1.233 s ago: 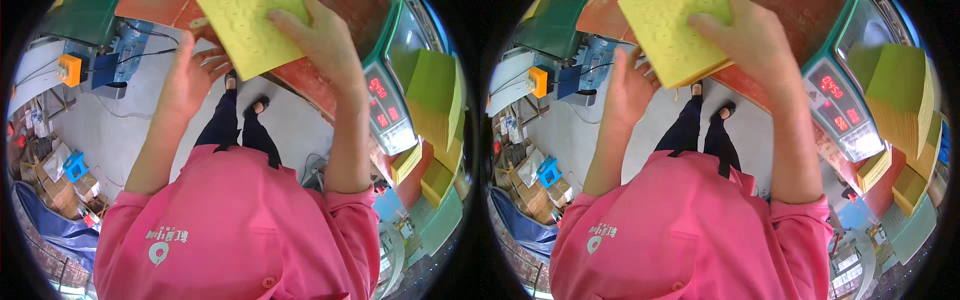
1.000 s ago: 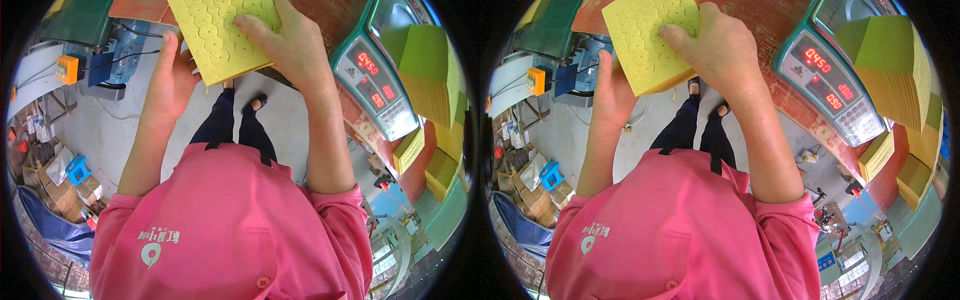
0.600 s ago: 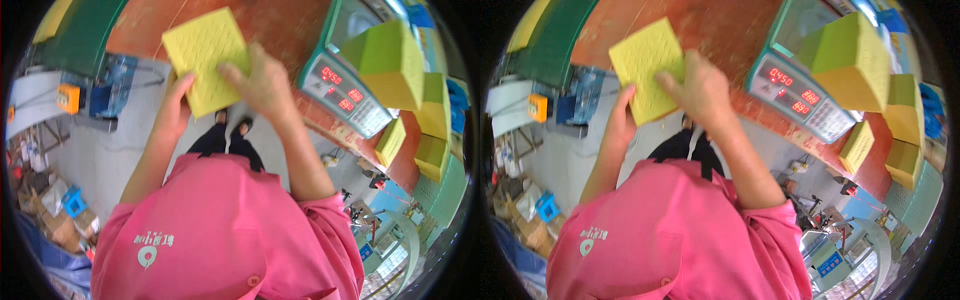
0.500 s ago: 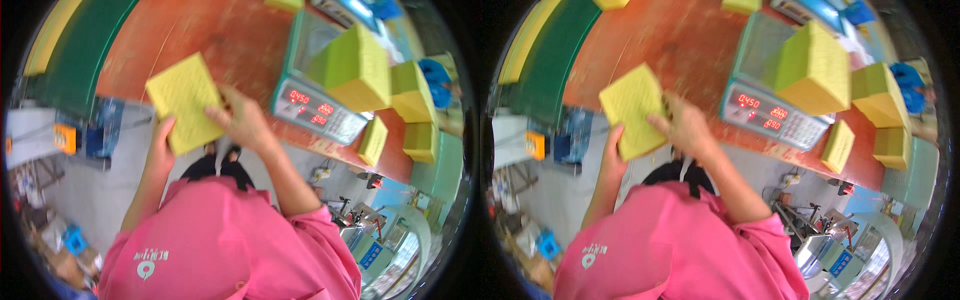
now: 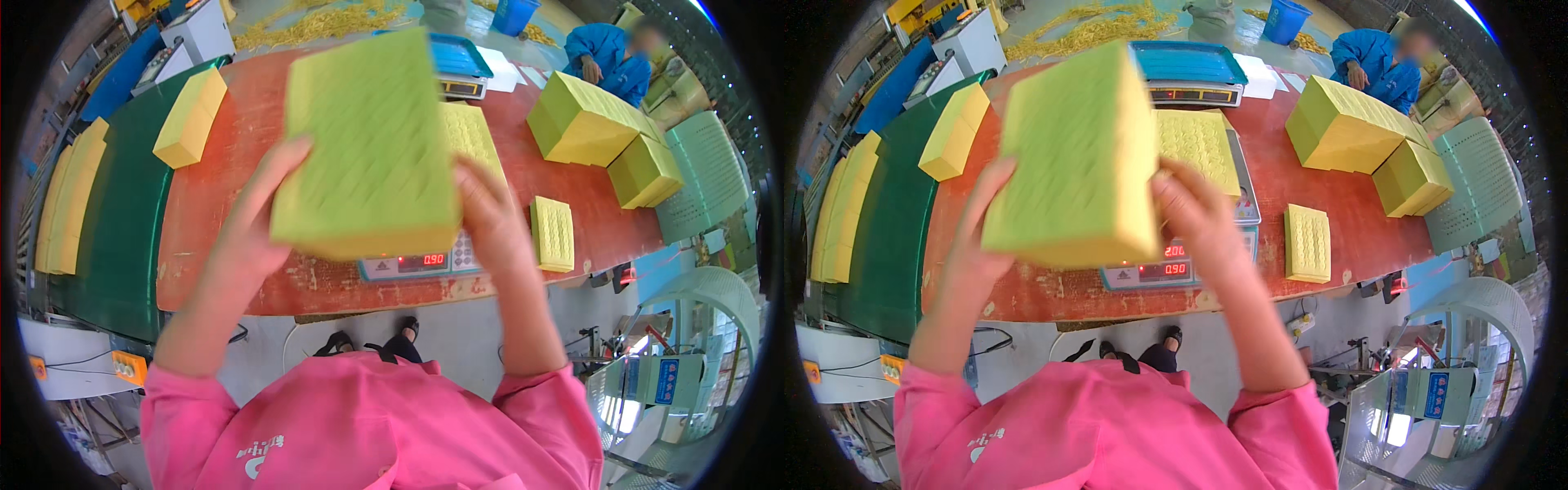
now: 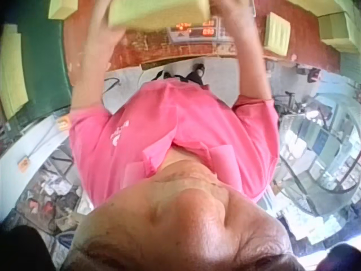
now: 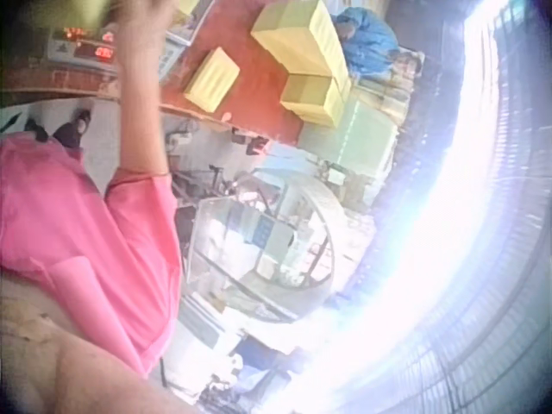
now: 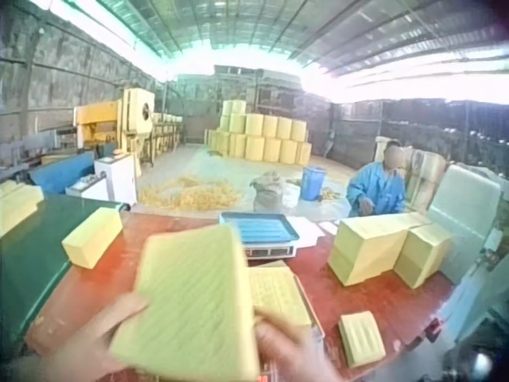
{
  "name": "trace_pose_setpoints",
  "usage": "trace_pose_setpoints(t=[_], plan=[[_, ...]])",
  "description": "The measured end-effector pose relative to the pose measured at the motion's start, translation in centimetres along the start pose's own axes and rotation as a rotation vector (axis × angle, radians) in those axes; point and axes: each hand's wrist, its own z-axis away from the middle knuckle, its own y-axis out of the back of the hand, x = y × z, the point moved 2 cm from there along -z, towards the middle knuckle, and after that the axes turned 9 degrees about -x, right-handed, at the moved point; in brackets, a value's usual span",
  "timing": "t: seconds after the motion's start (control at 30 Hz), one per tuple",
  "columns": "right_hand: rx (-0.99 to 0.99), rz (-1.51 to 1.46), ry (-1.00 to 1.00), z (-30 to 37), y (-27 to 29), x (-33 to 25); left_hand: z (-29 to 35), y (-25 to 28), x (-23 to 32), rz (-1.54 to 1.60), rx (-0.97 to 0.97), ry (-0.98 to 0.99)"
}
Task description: The recorder is weighing stacks of embossed yellow paper or napkins and arranging them on a conveyor and workbench for industrial packaging.
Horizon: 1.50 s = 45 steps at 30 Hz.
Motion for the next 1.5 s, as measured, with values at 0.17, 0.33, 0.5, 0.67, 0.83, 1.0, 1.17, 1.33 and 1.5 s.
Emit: trace_pose_setpoints(t=[0.17, 0.33, 0.5, 0.67, 0.83, 1.0, 1.17, 1.33, 1.5], plan=[[-0.081, -0.081, 0.014, -5.3, 10.3, -1.7, -12.3, -5.1, -0.4, 0.406, -0.134, 0.338], [-0.135, -0.156, -0.071, -7.6, 13.7, 0.6, -14.1, -7.5, -2.4, 0.325, -0.051, 0.444], [-0.188, -0.101, -0.107, -7.9, 14.7, 1.9, -14.0, -8.4, -2.8, 0.247, 0.009, 0.466], [-0.214, -0.104, -0.132, -7.7, 15.1, 2.4, -13.9, -9.1, -2.6, 0.219, 0.009, 0.477], [-0.214, -0.135, -0.109, -7.8, 14.7, 2.7, -13.6, -9.0, -3.1, 0.198, 0.085, 0.455], [-0.14, 0.039, -0.049, -8.0, 14.9, 3.4, -13.7, -9.1, -4.0, 0.182, 0.138, 0.368], [0.054, 0.16, 0.242, -8.4, 14.3, 6.3, -12.7, -9.4, -9.7, 0.347, 0.248, 0.211], [0.137, 0.052, 0.247, -10.3, 10.8, 8.2, -14.0, -10.5, -15.1, 0.518, 0.229, 0.088], [0.03, -0.379, 0.126, -16.5, 12.2, 9.2, -18.8, -9.6, -15.0, 0.651, 0.213, 0.126]])
